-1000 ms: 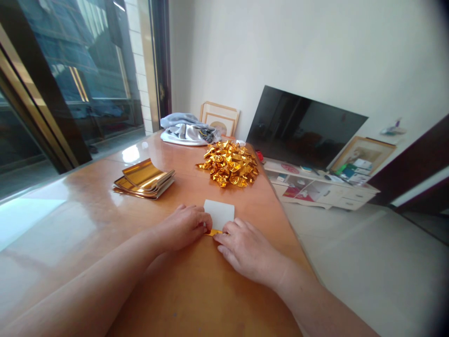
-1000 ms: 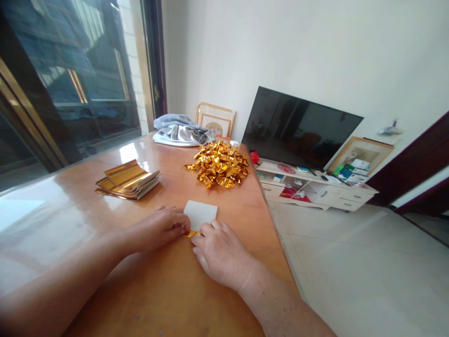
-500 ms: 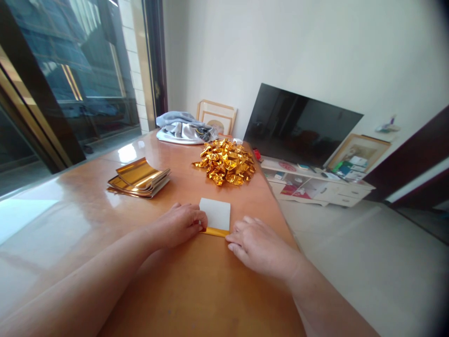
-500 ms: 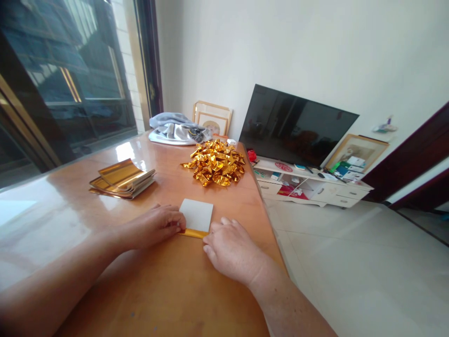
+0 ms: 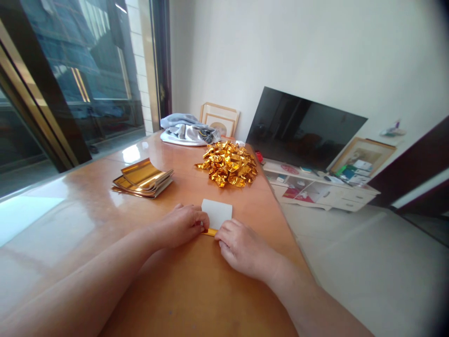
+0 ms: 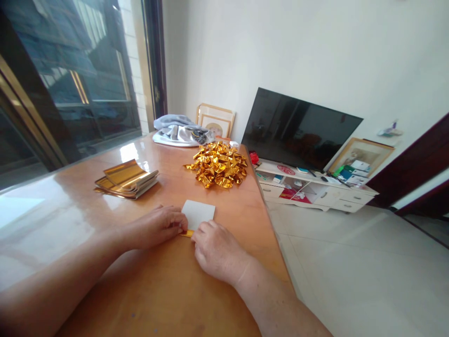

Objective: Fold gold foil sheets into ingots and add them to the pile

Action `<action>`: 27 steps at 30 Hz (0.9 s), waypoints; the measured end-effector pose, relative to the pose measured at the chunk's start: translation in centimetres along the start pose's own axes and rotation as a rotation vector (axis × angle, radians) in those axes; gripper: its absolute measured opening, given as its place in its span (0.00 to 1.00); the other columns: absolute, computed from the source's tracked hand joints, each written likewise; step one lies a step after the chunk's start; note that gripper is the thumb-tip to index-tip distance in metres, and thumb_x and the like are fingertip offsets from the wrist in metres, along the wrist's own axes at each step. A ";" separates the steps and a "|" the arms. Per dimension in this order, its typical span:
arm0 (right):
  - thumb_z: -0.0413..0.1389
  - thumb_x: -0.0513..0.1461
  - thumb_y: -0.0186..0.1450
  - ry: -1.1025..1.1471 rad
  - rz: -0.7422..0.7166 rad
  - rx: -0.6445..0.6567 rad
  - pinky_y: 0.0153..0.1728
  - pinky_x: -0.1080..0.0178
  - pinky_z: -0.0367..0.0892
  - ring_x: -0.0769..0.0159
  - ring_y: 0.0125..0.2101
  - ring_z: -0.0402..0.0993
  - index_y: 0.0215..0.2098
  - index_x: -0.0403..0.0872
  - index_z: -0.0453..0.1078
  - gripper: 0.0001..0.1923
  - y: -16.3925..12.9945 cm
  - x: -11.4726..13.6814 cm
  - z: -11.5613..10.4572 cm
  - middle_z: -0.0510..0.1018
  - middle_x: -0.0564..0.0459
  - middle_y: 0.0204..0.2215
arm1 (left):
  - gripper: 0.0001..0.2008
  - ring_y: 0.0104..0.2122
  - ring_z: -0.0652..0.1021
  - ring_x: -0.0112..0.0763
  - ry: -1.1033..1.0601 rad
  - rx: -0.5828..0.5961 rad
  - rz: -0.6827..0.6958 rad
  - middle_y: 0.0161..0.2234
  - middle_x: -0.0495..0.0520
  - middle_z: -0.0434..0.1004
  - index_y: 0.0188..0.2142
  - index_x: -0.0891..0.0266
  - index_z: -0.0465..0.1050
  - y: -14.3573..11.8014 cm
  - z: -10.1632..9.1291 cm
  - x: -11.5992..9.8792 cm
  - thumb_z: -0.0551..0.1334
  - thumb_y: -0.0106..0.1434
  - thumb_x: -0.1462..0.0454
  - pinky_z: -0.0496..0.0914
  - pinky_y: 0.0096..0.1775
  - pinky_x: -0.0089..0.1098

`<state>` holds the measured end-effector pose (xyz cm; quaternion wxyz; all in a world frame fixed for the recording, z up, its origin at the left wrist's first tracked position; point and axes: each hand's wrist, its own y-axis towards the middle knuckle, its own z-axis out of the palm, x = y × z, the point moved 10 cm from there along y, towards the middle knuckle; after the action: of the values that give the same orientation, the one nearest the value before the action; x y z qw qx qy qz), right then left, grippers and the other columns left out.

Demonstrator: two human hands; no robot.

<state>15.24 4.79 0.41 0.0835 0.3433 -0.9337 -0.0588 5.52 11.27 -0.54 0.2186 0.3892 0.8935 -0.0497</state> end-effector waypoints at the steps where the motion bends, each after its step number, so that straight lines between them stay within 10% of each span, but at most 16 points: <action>1: 0.53 0.32 0.69 -0.002 -0.001 0.006 0.41 0.61 0.64 0.60 0.41 0.70 0.38 0.46 0.74 0.08 0.1 0.0 0.4 0.76 0.49 0.38 | 0.10 0.41 0.78 0.35 -0.010 0.005 0.004 0.40 0.49 0.81 0.37 0.53 0.79 0.0 0.0 0.1 0.58 0.67 0.65 0.65 0.45 0.34; 27: 0.48 0.37 0.75 -0.150 0.056 0.080 0.41 0.60 0.62 0.58 0.42 0.68 0.57 0.55 0.72 0.17 1.9 1.3 1.7 0.72 0.48 0.41 | 0.17 0.38 0.79 0.33 -0.130 0.063 -0.056 0.38 0.47 0.83 0.41 0.53 0.83 -0.3 -0.3 2.3 0.59 0.59 0.69 0.68 0.43 0.30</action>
<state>12.69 5.45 -0.82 0.0010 0.3149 -0.9481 -0.0446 3.83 12.64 -1.27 0.2623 0.3665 0.8860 -0.1088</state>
